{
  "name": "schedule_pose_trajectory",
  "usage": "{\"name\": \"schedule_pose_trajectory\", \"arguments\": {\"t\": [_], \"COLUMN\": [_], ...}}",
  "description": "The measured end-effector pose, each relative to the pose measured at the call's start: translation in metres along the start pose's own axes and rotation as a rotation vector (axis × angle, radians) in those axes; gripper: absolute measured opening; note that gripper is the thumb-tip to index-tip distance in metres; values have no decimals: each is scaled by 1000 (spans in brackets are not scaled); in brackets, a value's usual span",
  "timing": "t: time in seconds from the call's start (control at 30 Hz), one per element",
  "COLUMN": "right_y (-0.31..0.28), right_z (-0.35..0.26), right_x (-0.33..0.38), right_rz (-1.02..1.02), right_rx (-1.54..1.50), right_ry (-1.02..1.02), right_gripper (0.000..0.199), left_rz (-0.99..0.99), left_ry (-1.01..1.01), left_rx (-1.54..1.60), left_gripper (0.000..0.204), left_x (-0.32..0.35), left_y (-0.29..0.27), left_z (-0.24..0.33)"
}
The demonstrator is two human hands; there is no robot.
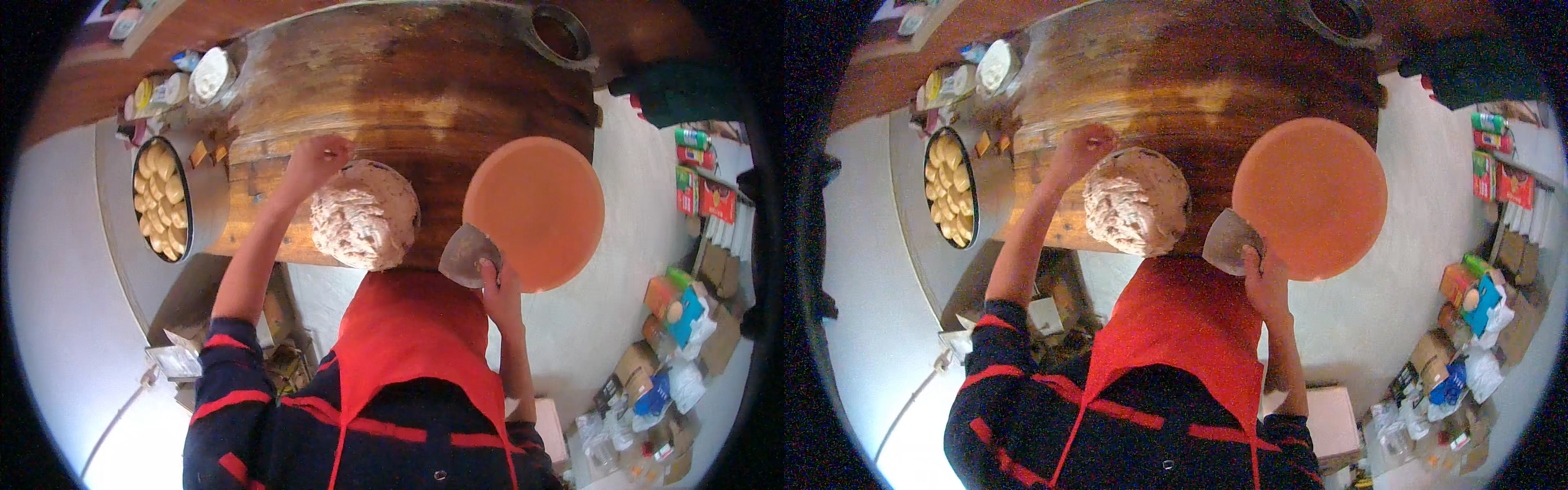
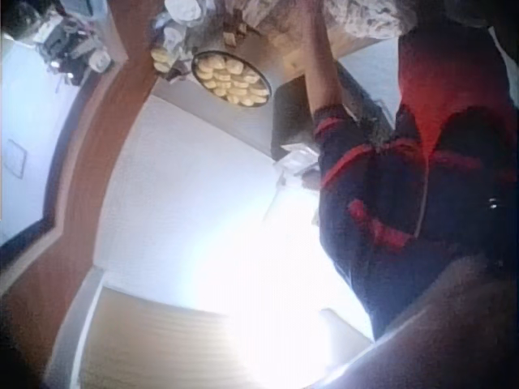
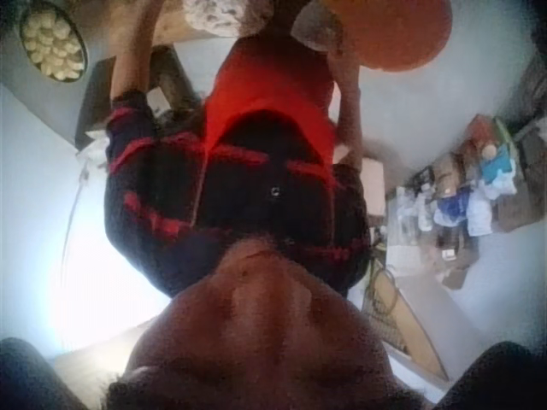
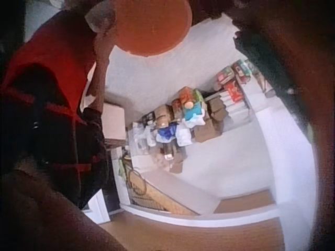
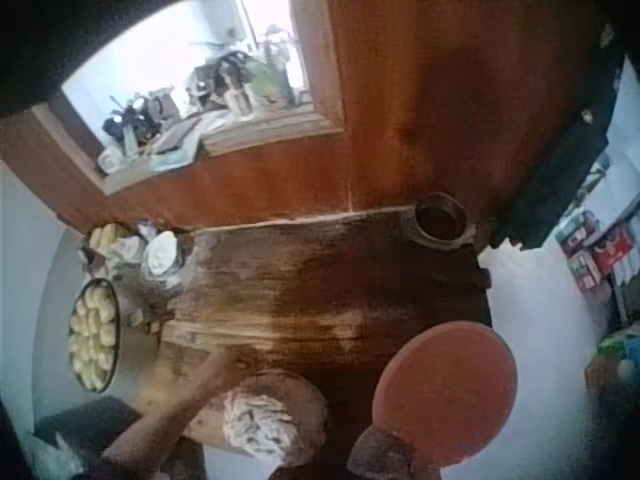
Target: The person kneads a large ball of dough on a wooden table, then transfers it to a refrigerator for storage. They also handle a small bowl and a pink basin during the process.
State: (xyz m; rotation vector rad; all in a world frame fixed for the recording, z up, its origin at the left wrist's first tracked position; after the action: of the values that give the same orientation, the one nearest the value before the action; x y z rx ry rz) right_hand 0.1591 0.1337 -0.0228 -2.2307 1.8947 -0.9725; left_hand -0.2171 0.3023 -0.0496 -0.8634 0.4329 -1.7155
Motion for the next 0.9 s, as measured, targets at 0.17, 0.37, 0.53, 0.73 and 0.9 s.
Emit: {"name": "schedule_pose_trajectory", "arguments": {"t": [0.17,0.37,0.53,0.73,0.9], "right_y": [20,35,37,45,55], "right_z": [-27,-42,-49,-53,-51], "right_x": [3,17,29,39,40], "right_rz": [-81,-68,-26,-45,-15], "right_rx": [17,-3,57,20,74], "right_ry": [-58,-104,-144,-185,-261], "right_gripper": [39,41,34,33,36], "left_rz": [293,480,390,372,386], "left_ry": [-40,42,68,61,56], "left_rx": [35,-187,-369,-343,-385], "left_gripper": [18,47,73,73,69], "left_x": [104,176,196,209,215], "left_y": [-28,4,39,48,50], "left_z": [8,26,27,20,18]}}
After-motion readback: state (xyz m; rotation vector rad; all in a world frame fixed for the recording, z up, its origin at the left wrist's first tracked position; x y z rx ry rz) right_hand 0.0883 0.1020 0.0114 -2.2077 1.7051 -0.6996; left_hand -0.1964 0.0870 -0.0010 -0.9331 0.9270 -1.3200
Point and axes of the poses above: each hand's wrist, its own x-axis away from the middle knuckle, its own y-axis out of the palm, z = x × y, the point moved 10 cm from there along -x, towards the middle knuckle
